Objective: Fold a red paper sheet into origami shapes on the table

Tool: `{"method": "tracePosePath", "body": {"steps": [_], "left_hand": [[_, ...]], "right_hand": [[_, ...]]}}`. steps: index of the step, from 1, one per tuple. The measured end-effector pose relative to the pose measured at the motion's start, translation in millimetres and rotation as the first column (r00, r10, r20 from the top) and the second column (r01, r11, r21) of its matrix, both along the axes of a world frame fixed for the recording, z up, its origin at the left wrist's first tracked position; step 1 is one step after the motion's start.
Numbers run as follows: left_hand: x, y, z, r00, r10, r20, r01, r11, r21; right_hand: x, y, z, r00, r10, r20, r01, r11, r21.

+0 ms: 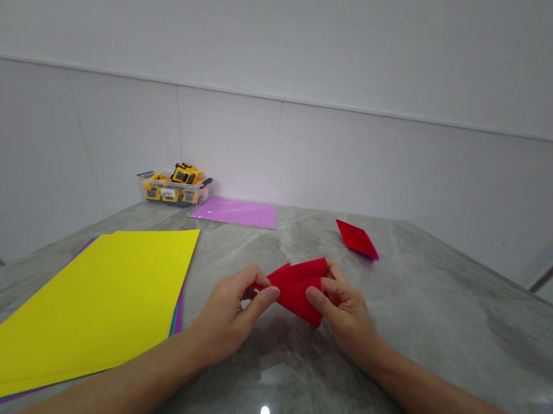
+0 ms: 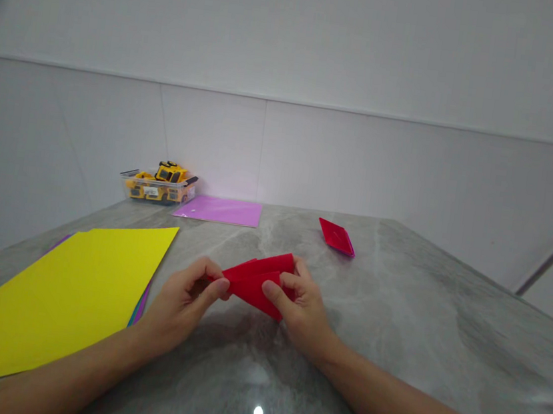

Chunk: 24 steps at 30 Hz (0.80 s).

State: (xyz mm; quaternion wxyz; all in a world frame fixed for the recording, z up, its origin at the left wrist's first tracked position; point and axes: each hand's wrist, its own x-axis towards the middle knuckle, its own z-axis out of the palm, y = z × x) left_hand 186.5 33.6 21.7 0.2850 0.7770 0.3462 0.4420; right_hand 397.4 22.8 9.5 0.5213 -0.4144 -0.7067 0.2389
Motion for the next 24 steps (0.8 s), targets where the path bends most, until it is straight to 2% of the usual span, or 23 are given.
{"method": "tracePosePath", "body": {"steps": [5, 14, 18, 21, 24], "left_hand": [[-0.3, 3.2, -0.6, 0.993, 0.09, 0.074, -0.089, 0.996, -0.015], [-0.7, 0.3, 1.4, 0.987, 0.062, 0.149, -0.061, 0.998, -0.012], [1.2, -1.3, 1.7, 0.976, 0.081, 0.202, -0.048, 0.985, -0.167], [3.6, 0.1, 1.8, 0.944, 0.05, 0.327, 0.061, 0.946, -0.32], [6.0, 1.0, 1.9, 0.956, -0.027, 0.292, 0.147, 0.905, -0.399]], "right_hand": [[-1.1, 0.0, 1.3, 0.996, -0.072, -0.044, 0.073, 0.997, 0.027], [1.8, -0.1, -1.2, 0.997, -0.078, -0.002, 0.078, 0.994, 0.074], [2.8, 0.8, -2.0, 0.994, -0.108, 0.005, 0.107, 0.991, 0.079], [3.0, 1.4, -2.8, 0.992, -0.124, -0.009, 0.125, 0.99, 0.069], [1.2, -0.4, -2.4, 0.993, -0.118, -0.008, 0.118, 0.992, 0.052]]}}
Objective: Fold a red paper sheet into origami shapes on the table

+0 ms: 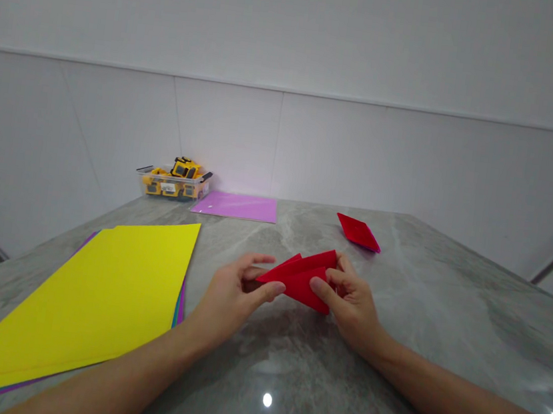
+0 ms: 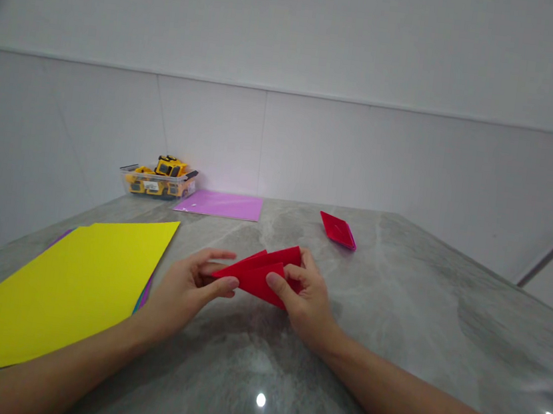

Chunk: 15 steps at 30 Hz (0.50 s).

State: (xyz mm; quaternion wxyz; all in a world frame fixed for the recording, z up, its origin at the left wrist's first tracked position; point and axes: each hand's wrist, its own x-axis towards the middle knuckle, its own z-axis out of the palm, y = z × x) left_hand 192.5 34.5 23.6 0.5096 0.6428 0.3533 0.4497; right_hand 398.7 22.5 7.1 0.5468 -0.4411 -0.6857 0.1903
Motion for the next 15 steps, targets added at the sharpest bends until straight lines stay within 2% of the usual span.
{"method": "tracePosePath", "body": {"steps": [3, 15], "left_hand": [[2.0, -1.8, -0.1, 0.994, -0.069, -0.082, 0.067, 0.998, -0.02], [3.7, -6.6, 0.1, 0.995, -0.102, 0.0, 0.102, 0.995, -0.018]], "right_hand": [[-3.0, -3.2, 1.7, 1.0, 0.017, 0.016, -0.017, 1.0, -0.008], [-4.0, -3.9, 4.3, 0.999, 0.03, 0.036, -0.03, 1.0, -0.006]]}}
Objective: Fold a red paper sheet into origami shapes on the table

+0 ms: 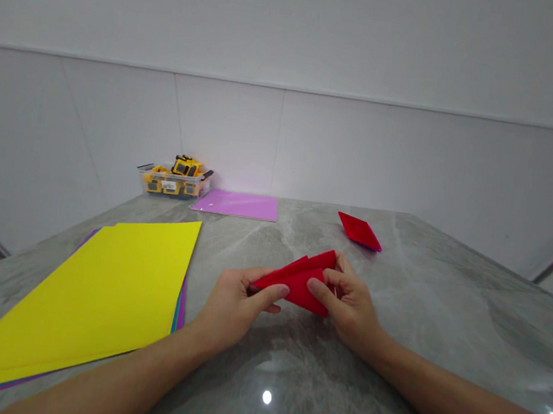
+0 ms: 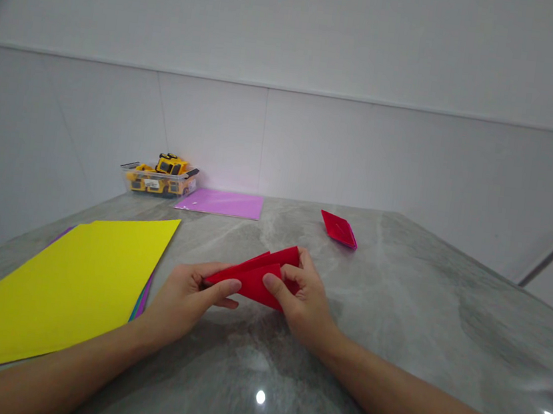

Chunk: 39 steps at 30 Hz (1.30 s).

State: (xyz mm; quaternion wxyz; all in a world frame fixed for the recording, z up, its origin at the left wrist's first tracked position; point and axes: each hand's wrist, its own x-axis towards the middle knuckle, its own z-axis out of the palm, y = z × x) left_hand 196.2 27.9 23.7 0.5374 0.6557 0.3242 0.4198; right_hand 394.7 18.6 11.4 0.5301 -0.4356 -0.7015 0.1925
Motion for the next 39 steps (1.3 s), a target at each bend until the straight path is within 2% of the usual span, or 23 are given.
{"method": "tracePosePath", "body": {"steps": [11, 14, 20, 26, 28, 32, 39], "left_hand": [[-1.8, 0.4, -1.1, 0.983, -0.137, 0.124, 0.144, 0.988, -0.047], [-1.4, 2.5, -4.5, 0.975, -0.146, 0.166, 0.164, 0.981, -0.101], [-1.3, 5.7, -14.6, 0.937, -0.09, 0.337, 0.173, 0.958, -0.227], [0.4, 3.8, -6.9, 0.895, 0.002, 0.445, 0.166, 0.926, -0.339], [0.6, 3.9, -4.9, 0.926, 0.0, 0.379, 0.131, 0.938, -0.321], [0.0, 4.6, -6.1, 0.983, -0.087, 0.16, 0.116, 0.977, -0.176], [-0.2, 2.1, -6.7, 0.971, -0.121, 0.205, 0.145, 0.984, -0.104]], "right_hand": [[-0.1, 1.4, -1.9, 0.997, -0.07, 0.037, 0.069, 0.997, 0.022], [1.0, 2.4, -2.1, 0.995, -0.086, 0.053, 0.084, 0.996, 0.034], [3.4, 4.4, -4.4, 0.992, -0.121, 0.045, 0.119, 0.992, 0.05], [4.0, 5.1, -4.2, 0.994, -0.111, 0.025, 0.109, 0.992, 0.068], [3.9, 4.6, -3.2, 0.993, -0.115, 0.024, 0.113, 0.991, 0.068], [3.3, 1.9, -1.5, 0.994, -0.105, 0.025, 0.103, 0.993, 0.059], [2.0, 1.1, -1.7, 0.996, -0.082, 0.034, 0.08, 0.994, 0.069]]}}
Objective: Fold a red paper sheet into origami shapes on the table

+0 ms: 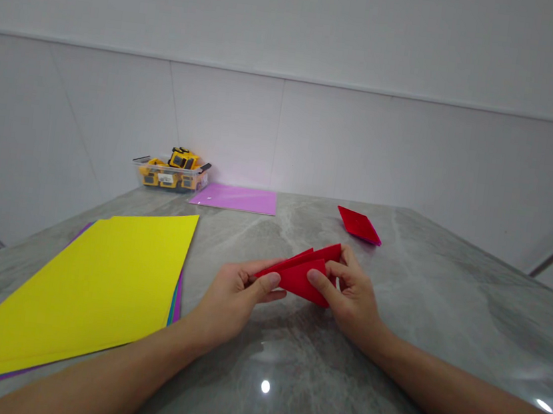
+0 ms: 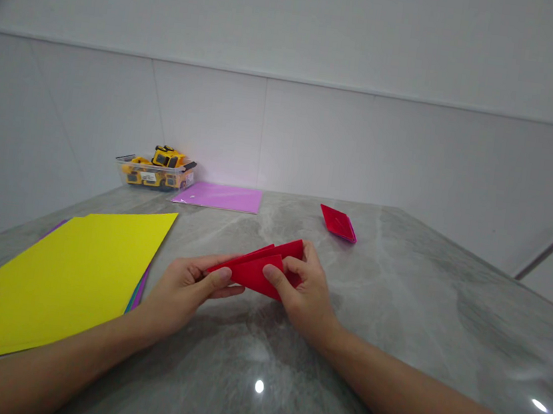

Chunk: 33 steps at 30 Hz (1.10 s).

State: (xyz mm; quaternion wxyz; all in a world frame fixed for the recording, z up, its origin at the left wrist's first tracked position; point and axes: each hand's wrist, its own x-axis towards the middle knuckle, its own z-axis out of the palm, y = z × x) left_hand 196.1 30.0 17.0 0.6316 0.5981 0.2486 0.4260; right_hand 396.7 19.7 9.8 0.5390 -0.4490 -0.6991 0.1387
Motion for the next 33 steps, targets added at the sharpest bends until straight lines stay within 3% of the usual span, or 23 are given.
{"method": "tracePosePath", "body": {"steps": [10, 15, 17, 19, 21, 28, 30, 33], "left_hand": [[0.2, -1.0, -1.9, 0.999, 0.02, -0.036, -0.017, 0.997, 0.078], [-5.2, 0.4, 0.5, 0.976, 0.054, -0.213, -0.002, 0.972, 0.235], [-9.0, 1.9, 4.9, 0.898, 0.143, -0.416, 0.028, 0.925, 0.379], [-12.1, 2.3, 10.6, 0.763, 0.25, -0.596, 0.104, 0.862, 0.495], [-13.0, 0.7, 15.7, 0.674, 0.289, -0.68, 0.173, 0.833, 0.526], [-7.1, -10.0, 17.8, 0.705, 0.21, -0.678, 0.166, 0.88, 0.446], [-5.6, -8.2, 15.1, 0.736, 0.198, -0.647, 0.082, 0.923, 0.376], [-3.9, 0.0, 10.0, 0.82, 0.177, -0.544, -0.093, 0.98, 0.178]], "right_hand": [[0.1, 1.7, -2.1, 1.0, -0.001, -0.005, 0.0, 1.0, -0.026], [1.0, 2.3, -2.1, 1.0, -0.005, -0.006, 0.005, 1.0, -0.029], [1.4, 1.4, -1.4, 1.0, -0.022, 0.012, 0.022, 1.0, -0.011], [1.7, 0.4, -0.7, 0.999, -0.032, 0.039, 0.032, 0.999, 0.019], [1.8, -0.7, -0.3, 0.997, -0.027, 0.068, 0.024, 0.999, 0.039], [1.1, 0.6, -2.2, 0.988, -0.02, 0.15, 0.015, 0.999, 0.032], [1.5, 3.3, -2.7, 0.986, -0.062, 0.153, 0.053, 0.997, 0.062], [2.7, 4.9, 0.2, 0.96, -0.268, 0.087, 0.241, 0.941, 0.239]]}}
